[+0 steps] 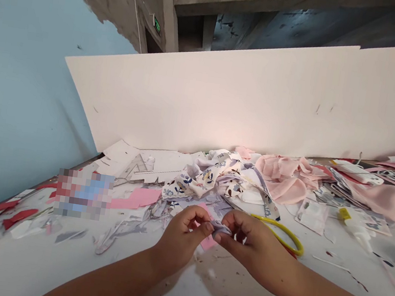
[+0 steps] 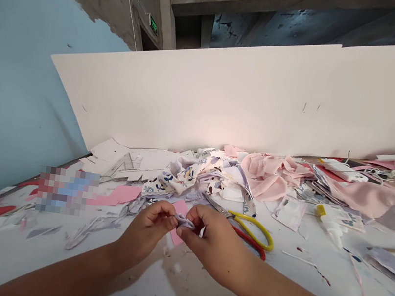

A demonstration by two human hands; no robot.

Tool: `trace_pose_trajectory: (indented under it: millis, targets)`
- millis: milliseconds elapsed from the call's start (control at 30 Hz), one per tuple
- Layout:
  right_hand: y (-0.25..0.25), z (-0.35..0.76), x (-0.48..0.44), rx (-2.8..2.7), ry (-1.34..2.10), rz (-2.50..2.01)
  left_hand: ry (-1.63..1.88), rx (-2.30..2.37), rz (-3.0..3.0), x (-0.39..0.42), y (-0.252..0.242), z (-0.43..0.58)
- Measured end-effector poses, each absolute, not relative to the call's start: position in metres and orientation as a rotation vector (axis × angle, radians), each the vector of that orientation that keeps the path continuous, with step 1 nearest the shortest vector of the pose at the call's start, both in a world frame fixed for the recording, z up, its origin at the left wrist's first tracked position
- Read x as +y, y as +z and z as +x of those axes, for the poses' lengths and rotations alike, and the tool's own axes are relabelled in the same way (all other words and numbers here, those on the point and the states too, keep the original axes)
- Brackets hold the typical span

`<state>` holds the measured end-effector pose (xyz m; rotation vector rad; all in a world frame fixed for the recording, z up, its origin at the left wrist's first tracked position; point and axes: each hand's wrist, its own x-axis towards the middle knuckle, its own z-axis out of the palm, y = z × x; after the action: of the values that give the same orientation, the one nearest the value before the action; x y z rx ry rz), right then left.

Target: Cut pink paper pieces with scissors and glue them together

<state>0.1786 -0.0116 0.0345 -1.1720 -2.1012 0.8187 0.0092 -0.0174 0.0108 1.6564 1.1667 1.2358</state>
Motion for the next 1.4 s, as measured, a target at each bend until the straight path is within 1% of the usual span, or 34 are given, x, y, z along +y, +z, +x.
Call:
trace_pose_trajectory:
  millis: [133, 300, 367, 433, 567, 633, 733, 833, 933, 1100, 1200, 1267, 1333, 1400]
  targets:
    - [0.026, 0.180, -0.009, -2.026, 0.887, -1.097, 1.294, 1.155, 1.567, -0.016, 0.008, 0.010]
    - [0.017, 0.184, 0.000, -1.722, 1.297, -0.980, 1.304, 1.080, 1.452, -0.015, 0.008, 0.013]
    - [0.014, 0.185, 0.004, -1.633, 1.394, -0.965, 1.316, 1.068, 1.419, -0.016, 0.009, 0.014]
    - [0.013, 0.186, 0.006, -1.643, 1.403, -0.995, 1.314, 1.059, 1.401, -0.017, 0.009, 0.015]
    - [0.012, 0.187, 0.006, -1.839, 1.352, -1.087, 1.236, 1.011, 1.413, -0.019, 0.007, 0.015]
    - [0.011, 0.187, 0.004, -1.927, 1.236, -1.130, 1.178, 0.943, 1.407, -0.020, 0.005, 0.015]
    - [0.010, 0.185, 0.001, -2.044, 0.968, -1.145, 1.127, 0.892, 1.383, -0.019, 0.002, 0.013]
    - [0.011, 0.184, 0.000, -2.110, 0.875, -1.108, 1.142, 0.930, 1.344, -0.018, 0.003, 0.013]
    - [0.016, 0.185, 0.003, -2.079, 0.960, -1.107, 1.170, 0.957, 1.337, -0.018, 0.005, 0.013]
    - [0.025, 0.194, 0.012, -1.827, 1.149, -1.196, 1.152, 1.070, 1.303, -0.018, 0.009, 0.013]
    - [0.024, 0.199, 0.018, -1.697, 1.289, -1.112, 1.201, 1.116, 1.274, -0.015, 0.011, 0.011]
    - [0.022, 0.201, 0.020, -1.676, 1.364, -1.070, 1.229, 1.065, 1.250, -0.014, 0.011, 0.011]
    - [0.021, 0.200, 0.020, -1.709, 1.372, -1.086, 1.218, 0.977, 1.215, -0.014, 0.011, 0.011]
    - [0.021, 0.199, 0.018, -1.759, 1.311, -1.129, 1.183, 0.919, 1.147, -0.016, 0.012, 0.012]
